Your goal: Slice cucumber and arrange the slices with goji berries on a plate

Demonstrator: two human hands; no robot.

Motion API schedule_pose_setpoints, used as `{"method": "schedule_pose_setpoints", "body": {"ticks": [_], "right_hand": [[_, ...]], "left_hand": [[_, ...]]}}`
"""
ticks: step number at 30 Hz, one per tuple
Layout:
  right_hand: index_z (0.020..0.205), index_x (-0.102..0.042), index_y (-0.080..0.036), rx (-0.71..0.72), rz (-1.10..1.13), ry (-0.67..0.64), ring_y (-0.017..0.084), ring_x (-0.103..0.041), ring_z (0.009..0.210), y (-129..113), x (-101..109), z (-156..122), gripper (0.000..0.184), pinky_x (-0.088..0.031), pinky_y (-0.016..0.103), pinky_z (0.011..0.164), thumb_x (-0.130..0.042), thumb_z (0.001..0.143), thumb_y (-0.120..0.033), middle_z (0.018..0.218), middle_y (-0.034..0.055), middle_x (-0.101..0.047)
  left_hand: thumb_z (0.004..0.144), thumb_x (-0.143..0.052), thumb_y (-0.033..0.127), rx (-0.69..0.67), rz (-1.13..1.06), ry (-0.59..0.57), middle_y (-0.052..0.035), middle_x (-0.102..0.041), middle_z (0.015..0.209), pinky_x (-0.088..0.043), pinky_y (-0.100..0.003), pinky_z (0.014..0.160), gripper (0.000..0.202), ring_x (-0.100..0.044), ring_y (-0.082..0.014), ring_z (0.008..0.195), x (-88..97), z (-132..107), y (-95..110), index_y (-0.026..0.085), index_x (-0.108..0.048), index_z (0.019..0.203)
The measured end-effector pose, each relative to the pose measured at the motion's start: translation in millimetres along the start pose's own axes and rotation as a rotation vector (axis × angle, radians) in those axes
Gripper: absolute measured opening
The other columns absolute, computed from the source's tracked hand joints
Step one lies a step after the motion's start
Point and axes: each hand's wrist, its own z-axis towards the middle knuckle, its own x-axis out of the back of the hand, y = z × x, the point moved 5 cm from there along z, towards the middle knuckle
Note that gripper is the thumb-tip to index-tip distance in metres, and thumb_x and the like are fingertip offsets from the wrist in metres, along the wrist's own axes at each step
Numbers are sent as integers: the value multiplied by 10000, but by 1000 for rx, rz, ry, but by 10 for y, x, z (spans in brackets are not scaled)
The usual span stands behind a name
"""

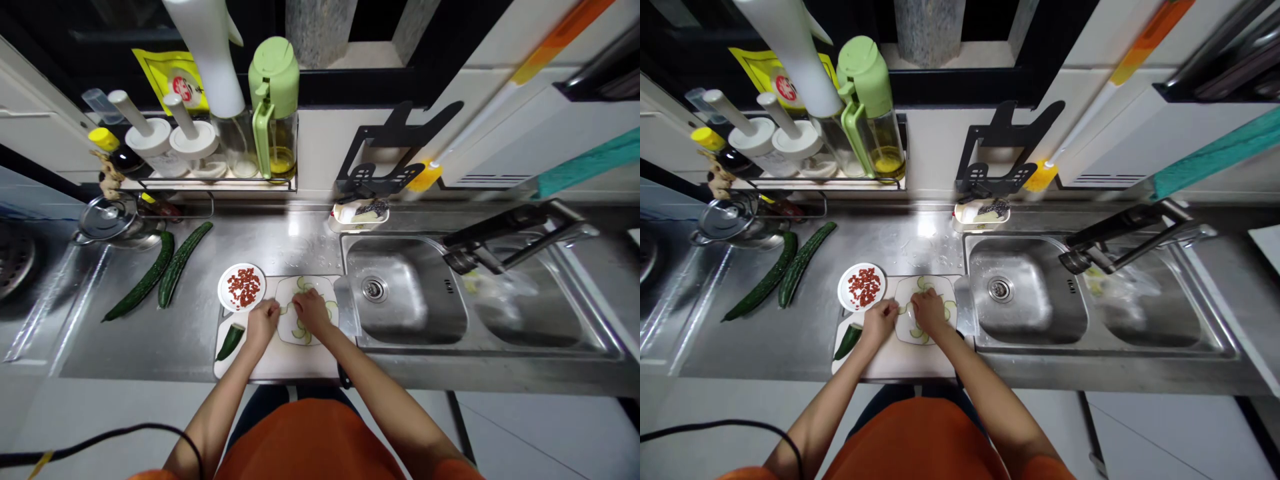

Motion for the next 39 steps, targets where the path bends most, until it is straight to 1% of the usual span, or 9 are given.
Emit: {"method": "schedule_pose_setpoints", "body": {"ticks": [4, 10, 17, 24, 28, 31, 35, 39], "right_hand": [[869, -623, -194, 34, -43, 15, 235, -436, 954, -34, -28, 8, 175, -312, 312, 714, -452, 885, -225, 858, 77, -631], [887, -614, -182, 97, -100, 26, 247, -405, 986, -67, -28, -10, 175, -312, 333, 729, -442, 864, -160, 940, 105, -597], [912, -619, -182, 149, -133, 28, 257, -382, 1000, -48, -66, -21, 175, -303, 343, 732, -488, 810, -125, 967, 105, -570], [934, -617, -191, 173, -139, 32, 257, -376, 999, -25, -78, -39, 190, -296, 348, 732, -470, 827, -135, 956, 99, -573], [942, -624, -192, 175, -136, 27, 257, -375, 1003, -17, -78, -41, 194, -293, 350, 731, -475, 829, -138, 953, 100, -579], [960, -631, -199, 168, -134, 22, 255, -376, 1012, -23, -58, -49, 209, -295, 346, 731, -486, 824, -134, 953, 101, -582], [996, -633, -215, 143, -117, 39, 250, -385, 1016, -22, 8, -95, 233, -300, 346, 739, -483, 834, -142, 966, 93, -589], [984, -644, -220, 122, -41, 109, 239, -400, 1007, 2, 79, -219, 230, -309, 343, 759, -477, 844, -146, 941, 79, -603]], "left_hand": [[768, -510, 194, -48, 75, 18, -48, -625, 777, -411, -276, 758, 119, -558, -172, 772, -10, 10, 4, 197, -626, 741], [777, -531, 222, -32, 97, 23, -59, -619, 806, -414, -294, 777, 91, -556, -193, 811, -4, -9, -14, 201, -617, 798], [779, -527, 225, -15, 16, 19, -53, -607, 769, -402, -299, 766, 90, -542, -193, 778, 3, -22, -6, 208, -613, 759], [788, -521, 231, -51, 12, 28, -45, -595, 761, -397, -289, 757, 91, -536, -185, 766, -2, -26, -6, 212, -607, 762], [793, -521, 230, -44, 4, 21, -56, -603, 794, -402, -300, 790, 100, -542, -194, 802, -20, -32, -25, 213, -620, 795], [778, -543, 226, -8, -50, 26, -64, -611, 822, -406, -319, 827, 107, -548, -205, 833, -26, -33, -39, 219, -639, 825], [757, -584, 249, 27, -110, 75, -86, -625, 912, -411, -335, 858, 195, -557, -218, 878, 47, -73, -38, 216, -655, 936], [784, -553, 265, 23, -66, 101, -86, -629, 953, -404, -330, 875, 239, -563, -220, 907, 171, -193, -84, 222, -647, 1000]]}}
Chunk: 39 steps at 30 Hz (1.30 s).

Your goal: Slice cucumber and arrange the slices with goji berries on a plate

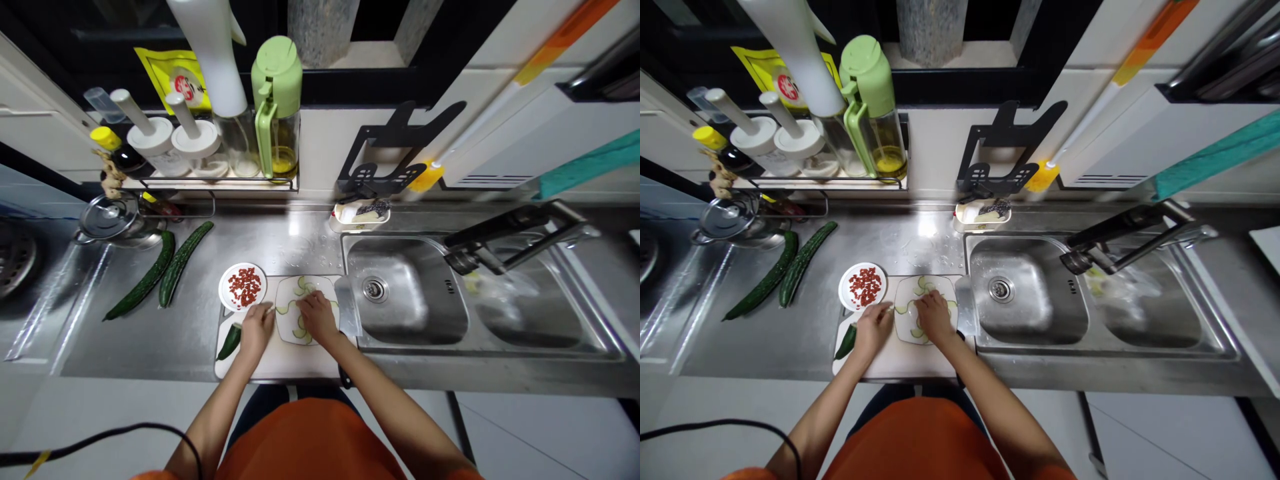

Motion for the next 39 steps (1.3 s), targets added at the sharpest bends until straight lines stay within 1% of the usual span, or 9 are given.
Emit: {"method": "schedule_pose_setpoints", "body": {"ticks": [3, 8, 14, 20, 28, 32, 35, 37, 39], "right_hand": [[958, -654, -212, -8, 40, 42, 231, -409, 986, -11, 26, -129, 225, -317, 336, 766, -473, 846, -139, 900, 74, -609], [920, -652, -208, 3, 75, 38, 218, -417, 966, -108, 15, -325, 219, -326, 329, 769, -472, 841, -110, 862, 58, -610], [920, -641, -218, 2, 93, 34, 226, -415, 999, -201, -33, -442, 194, -330, 341, 801, -487, 847, -125, 883, 45, -613], [876, -645, -222, 7, 103, 46, 221, -432, 972, -226, -87, -482, 170, -340, 334, 771, -501, 843, -138, 846, 43, -601], [895, -645, -197, 19, 255, 94, 214, -457, 893, -250, -33, -391, 187, -369, 358, 823, -505, 807, -111, 826, 51, -609], [1019, -618, -177, 4, 361, 74, 216, -477, 931, -299, -73, -273, 261, -366, 371, 873, -502, 794, -117, 937, 71, -614], [1110, -582, -168, 19, 446, 77, 212, -486, 981, -373, -88, -167, 336, -342, 379, 913, -520, 783, -127, 1042, 81, -610], [1072, -595, -178, 27, 506, 87, 201, -496, 979, -414, -81, -109, 304, -330, 374, 925, -531, 779, -129, 1029, 66, -621], [950, -621, -188, 19, 561, 84, 184, -517, 916, -434, -69, -73, 193, -337, 359, 907, -538, 784, -135, 923, 38, -639]], "left_hand": [[776, -543, 242, 53, 122, -13, -100, -618, 971, -409, -339, 850, 288, -573, -227, 880, 39, -94, -105, 200, -617, 1051], [779, -514, 232, 144, 285, -29, -122, -600, 904, -414, -337, 759, 354, -577, -234, 811, -39, -149, -221, 131, -533, 1118], [794, -445, 169, 149, 444, -36, -78, -564, 801, -398, -307, 703, 199, -548, -194, 733, -78, -80, -172, 132, -520, 975], [772, -479, 158, 104, 484, 16, -100, -541, 866, -395, -304, 716, 114, -539, -183, 743, -34, -97, -73, 143, -531, 873], [791, -475, 194, 119, 242, -86, 1, -586, 690, -387, -240, 647, 103, -545, -131, 632, 55, -122, -76, 191, -555, 856], [787, -517, 297, 48, 136, -142, 6, -568, 662, -382, -222, 613, 139, -507, -118, 610, 152, -131, -14, 184, -591, 755], [778, -534, 332, 44, 30, -183, -4, -581, 687, -380, -214, 596, 186, -499, -113, 616, 186, -153, 12, 179, -638, 790], [762, -558, 342, 76, -50, -209, 0, -571, 664, -375, -209, 578, 206, -486, -107, 596, 181, -163, 15, 175, -663, 820], [736, -594, 346, 118, -127, -222, 5, -560, 642, -370, -207, 569, 216, -476, -102, 585, 170, -166, 15, 169, -680, 825]]}}
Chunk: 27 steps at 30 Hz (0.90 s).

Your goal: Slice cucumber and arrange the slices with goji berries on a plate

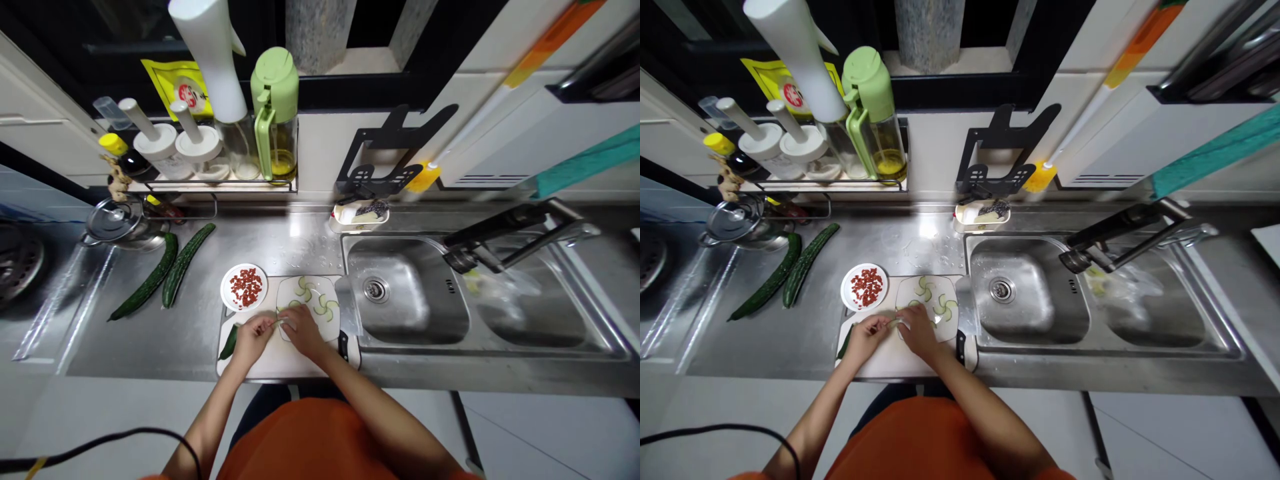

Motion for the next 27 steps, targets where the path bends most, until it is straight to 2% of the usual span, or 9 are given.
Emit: {"method": "schedule_pose_setpoints", "body": {"ticks": [4, 7, 10, 12, 16, 19, 21, 24, 27], "right_hand": [[798, -603, -194, -28, 50, 13, 159, -519, 804, -36, 68, -4, 69, -369, 318, 823, -546, 807, -156, 774, 6, -617], [798, -600, -192, 10, 6, 13, 167, -500, 811, -101, 143, -55, 81, -375, 312, 791, -531, 827, -162, 767, 16, -608], [843, -609, -189, 92, -57, -4, 179, -483, 830, -182, 189, -130, 111, -373, 325, 796, -500, 852, -170, 785, 31, -611], [892, -615, -193, 130, -94, -25, 184, -477, 846, -211, 194, -185, 130, -374, 332, 799, -487, 866, -185, 808, 40, -610], [892, -615, -199, 145, -109, -32, 185, -480, 850, -193, 182, -272, 142, -379, 338, 800, -474, 883, -208, 823, 50, -610], [857, -607, -197, 95, -67, -6, 183, -493, 838, -139, 174, -299, 143, -384, 334, 799, -467, 882, -200, 785, 44, -607], [860, -600, -200, 18, -20, 6, 180, -507, 835, -91, 169, -302, 116, -389, 323, 788, -484, 864, -192, 784, 35, -609], [908, -576, -204, -170, 80, 54, 161, -536, 780, -2, 186, -303, 114, -400, 289, 738, -527, 809, -176, 766, 7, -607], [840, -563, -212, -291, 182, 68, 134, -539, 687, 50, 186, -299, 73, -397, 253, 666, -515, 791, -190, 702, -27, -587]], "left_hand": [[681, -662, 359, 142, -249, -43, 5, -580, 656, -361, -198, 564, 266, -477, -87, 587, -43, 4, -31, 153, -687, 848], [660, -699, 376, 346, -511, -170, 8, -597, 675, -339, -182, 536, 366, -477, -66, 572, -145, -33, -83, 158, -668, 952], [675, -703, 408, 554, -773, -307, -25, -639, 753, -372, -174, 562, 405, -535, -65, 616, -274, -101, -111, 164, -648, 994], [700, -683, 438, 624, -883, -328, -58, -658, 814, -408, -180, 603, 391, -576, -76, 664, -327, -119, -117, 150, -651, 962], [626, -767, 347, 652, -889, -251, -50, -665, 781, -418, -172, 601, 368, -587, -70, 634, -348, -68, -155, 137, -663, 910], [568, -803, 266, 620, -845, -238, -18, -654, 716, -395, -164, 577, 408, -564, -54, 587, -340, 10, -162, 150, -665, 933], [550, -805, 248, 595, -817, -243, -9, -656, 721, -378, -164, 569, 440, -544, -46, 573, -329, 68, -164, 162, -668, 960], [530, -800, 245, 556, -759, -265, -11, -665, 741, -351, -171, 554, 467, -518, -45, 566, -318, 154, -168, 167, -676, 974], [527, -786, 276, 464, -647, -249, -6, -656, 696, -313, -181, 518, 383, -475, -45, 528, -288, 254, -152, 152, -696, 878]]}}
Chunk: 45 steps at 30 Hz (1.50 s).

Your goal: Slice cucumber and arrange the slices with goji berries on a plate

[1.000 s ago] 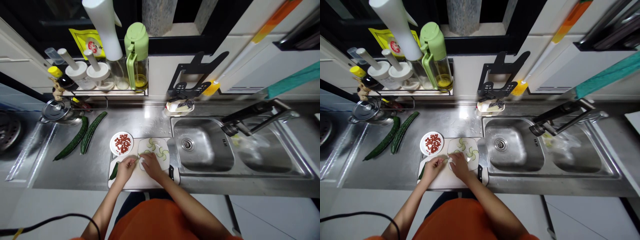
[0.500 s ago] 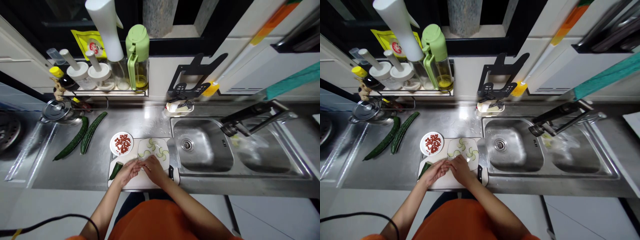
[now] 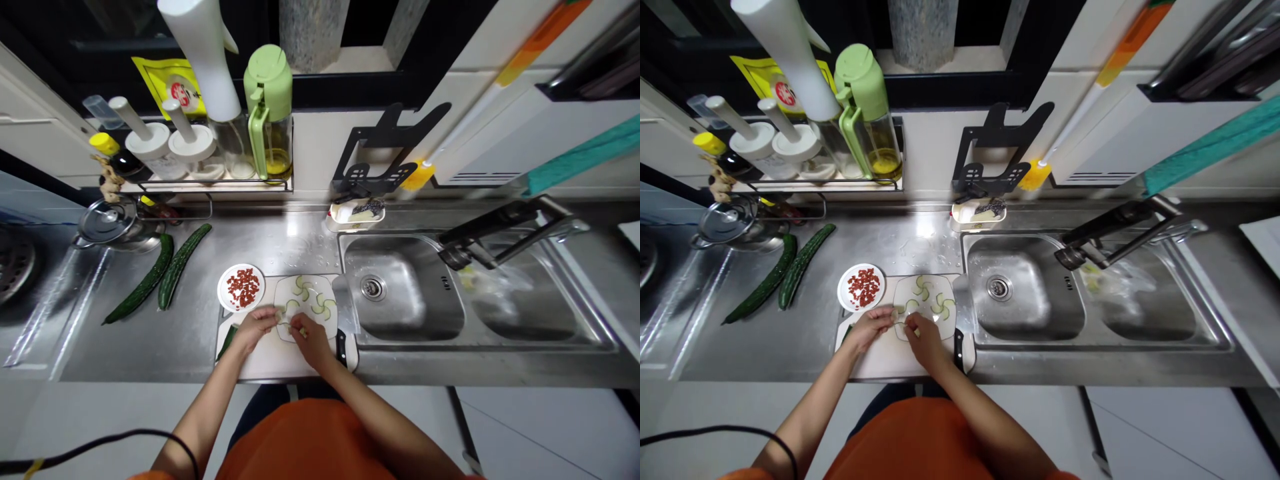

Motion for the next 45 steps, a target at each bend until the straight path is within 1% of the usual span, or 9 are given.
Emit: {"method": "schedule_pose_setpoints", "body": {"ticks": [3, 7, 12, 16, 27, 29, 35, 42, 45], "right_hand": [[774, -581, -217, -23, 53, -16, 126, -546, 674, 29, -26, 38, 110, -391, 237, 636, -474, 799, -208, 701, -31, -600], [827, -621, -220, -113, 57, 18, 133, -562, 656, 143, -68, 126, 147, -407, 237, 627, -481, 780, -233, 697, -26, -627], [807, -633, -216, -192, -5, 46, 130, -540, 574, 220, -87, 243, 155, -398, 233, 591, -488, 755, -229, 603, -34, -598], [813, -629, -213, -227, 0, 52, 120, -538, 519, 240, -93, 293, 167, -393, 219, 543, -471, 760, -223, 569, -39, -593], [870, -623, -191, -330, -9, 42, 89, -499, 387, 405, -224, 378, 214, -365, 191, 385, -430, 779, -182, 592, -30, -615], [862, -623, -196, -316, -42, 48, 92, -509, 409, 385, -206, 382, 211, -373, 191, 406, -429, 782, -177, 584, -34, -610], [855, -631, -205, -232, -193, 62, 125, -580, 603, 294, -133, 380, 183, -400, 216, 596, -465, 790, -164, 633, -15, -633], [865, -620, -204, -188, -366, 9, 159, -595, 678, 244, -159, 392, 150, -357, 241, 626, -478, 820, -183, 699, 16, -654], [896, -610, -195, -181, -428, -11, 180, -605, 710, 237, -180, 393, 162, -357, 260, 640, -460, 837, -182, 740, 41, -664]], "left_hand": [[548, -759, 332, -136, 157, 52, -18, -662, 700, -339, -199, 538, 316, -496, -73, 551, 15, 68, 109, 147, -695, 797], [623, -690, 374, -316, 432, 115, -34, -673, 720, -395, -228, 598, 264, -550, -122, 624, -8, 159, 258, 159, -699, 774], [718, -596, 270, -490, 755, 143, -5, -659, 690, -380, -213, 589, 138, -548, -120, 628, -105, 221, 419, 191, -698, 769], [756, -550, 202, -604, 905, 133, -13, -650, 726, -383, -217, 641, 136, -550, -122, 673, -195, 210, 507, 196, -685, 769], [789, -497, 148, -701, 1140, 148, -56, -622, 795, -386, -295, 770, 157, -540, -179, 812, -291, 233, 489, 184, -648, 810], [791, -490, 147, -709, 1170, 162, -57, -610, 788, -383, -301, 765, 155, -531, -182, 810, -301, 232, 486, 185, -639, 808], [792, -496, 159, -703, 1222, 198, -57, -581, 777, -378, -312, 763, 127, -514, -189, 809, -316, 239, 471, 185, -621, 797], [803, -487, 164, -722, 1239, 222, -56, -571, 784, -386, -307, 760, 115, -505, -187, 814, -322, 240, 448, 184, -601, 804], [817, -477, 172, -725, 1236, 233, -65, -587, 825, -393, -316, 775, 139, -511, -195, 848, -313, 256, 417, 185, -603, 873]]}}
